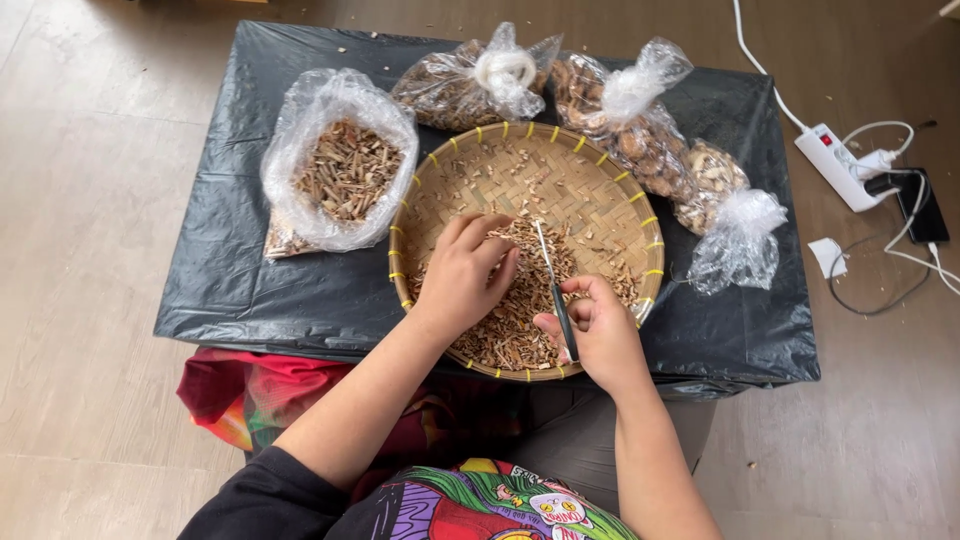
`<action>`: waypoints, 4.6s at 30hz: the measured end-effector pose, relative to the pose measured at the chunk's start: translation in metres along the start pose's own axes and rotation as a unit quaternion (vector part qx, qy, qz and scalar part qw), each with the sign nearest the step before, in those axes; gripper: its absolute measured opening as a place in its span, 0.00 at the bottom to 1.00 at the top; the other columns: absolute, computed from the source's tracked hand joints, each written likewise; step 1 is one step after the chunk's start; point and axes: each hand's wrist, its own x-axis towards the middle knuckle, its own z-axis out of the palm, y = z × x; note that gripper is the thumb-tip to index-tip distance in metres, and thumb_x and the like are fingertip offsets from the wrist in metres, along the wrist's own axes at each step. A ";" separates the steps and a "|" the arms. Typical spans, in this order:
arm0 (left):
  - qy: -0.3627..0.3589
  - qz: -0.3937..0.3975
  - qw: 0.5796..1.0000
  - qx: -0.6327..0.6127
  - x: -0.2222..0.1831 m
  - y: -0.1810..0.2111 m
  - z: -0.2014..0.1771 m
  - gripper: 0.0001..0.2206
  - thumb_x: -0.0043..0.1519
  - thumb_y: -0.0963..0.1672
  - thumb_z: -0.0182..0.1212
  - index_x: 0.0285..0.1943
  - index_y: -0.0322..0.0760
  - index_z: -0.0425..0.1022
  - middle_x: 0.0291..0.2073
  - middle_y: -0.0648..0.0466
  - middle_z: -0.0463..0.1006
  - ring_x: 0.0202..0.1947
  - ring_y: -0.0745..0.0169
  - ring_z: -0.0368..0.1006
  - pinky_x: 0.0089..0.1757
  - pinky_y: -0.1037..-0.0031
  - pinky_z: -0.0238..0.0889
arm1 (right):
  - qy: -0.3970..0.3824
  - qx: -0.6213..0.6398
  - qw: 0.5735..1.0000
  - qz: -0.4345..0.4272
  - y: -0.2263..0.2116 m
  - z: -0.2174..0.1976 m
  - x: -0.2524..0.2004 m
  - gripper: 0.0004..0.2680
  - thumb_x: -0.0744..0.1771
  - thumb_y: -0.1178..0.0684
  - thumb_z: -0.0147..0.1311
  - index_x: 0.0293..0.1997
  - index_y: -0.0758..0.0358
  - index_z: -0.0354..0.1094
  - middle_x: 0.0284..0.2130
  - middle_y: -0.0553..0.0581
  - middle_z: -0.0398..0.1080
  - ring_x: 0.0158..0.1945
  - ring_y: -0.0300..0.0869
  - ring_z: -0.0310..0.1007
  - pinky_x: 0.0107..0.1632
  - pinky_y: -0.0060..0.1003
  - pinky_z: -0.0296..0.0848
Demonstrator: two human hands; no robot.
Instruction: Cutting dried herbal ingredients into smaller pieces using scissors over a woven tray.
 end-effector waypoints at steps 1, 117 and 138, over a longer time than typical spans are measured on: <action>0.004 -0.003 1.000 0.004 0.000 0.002 -0.005 0.04 0.63 0.41 0.65 0.36 0.35 0.78 0.46 0.47 0.78 0.51 0.44 0.73 0.51 0.57 0.68 | -0.006 -0.002 1.000 -0.001 -0.004 0.005 -0.003 0.21 0.62 0.56 0.69 0.53 0.69 0.59 0.18 0.64 0.72 0.12 0.43 0.71 0.16 0.29 0.68; -0.058 -0.323 0.844 -0.425 -0.022 -0.016 -0.002 0.05 0.62 0.39 0.67 0.46 0.33 0.81 0.26 0.51 0.79 0.29 0.71 0.74 0.36 0.80 0.72 | 0.050 -0.039 0.993 -0.103 -0.015 0.011 -0.014 0.20 0.59 0.54 0.73 0.51 0.65 0.67 0.25 0.59 0.75 0.22 0.36 0.75 0.22 0.24 0.61; -0.082 -0.175 0.940 -0.282 -0.005 -0.006 -0.007 0.03 0.60 0.39 0.69 0.41 0.35 0.82 0.29 0.47 0.79 0.29 0.57 0.76 0.36 0.68 0.72 | -0.061 0.093 0.994 0.003 -0.001 0.002 0.003 0.12 0.63 0.58 0.65 0.44 0.75 0.68 0.15 0.65 0.70 0.10 0.41 0.69 0.15 0.28 0.66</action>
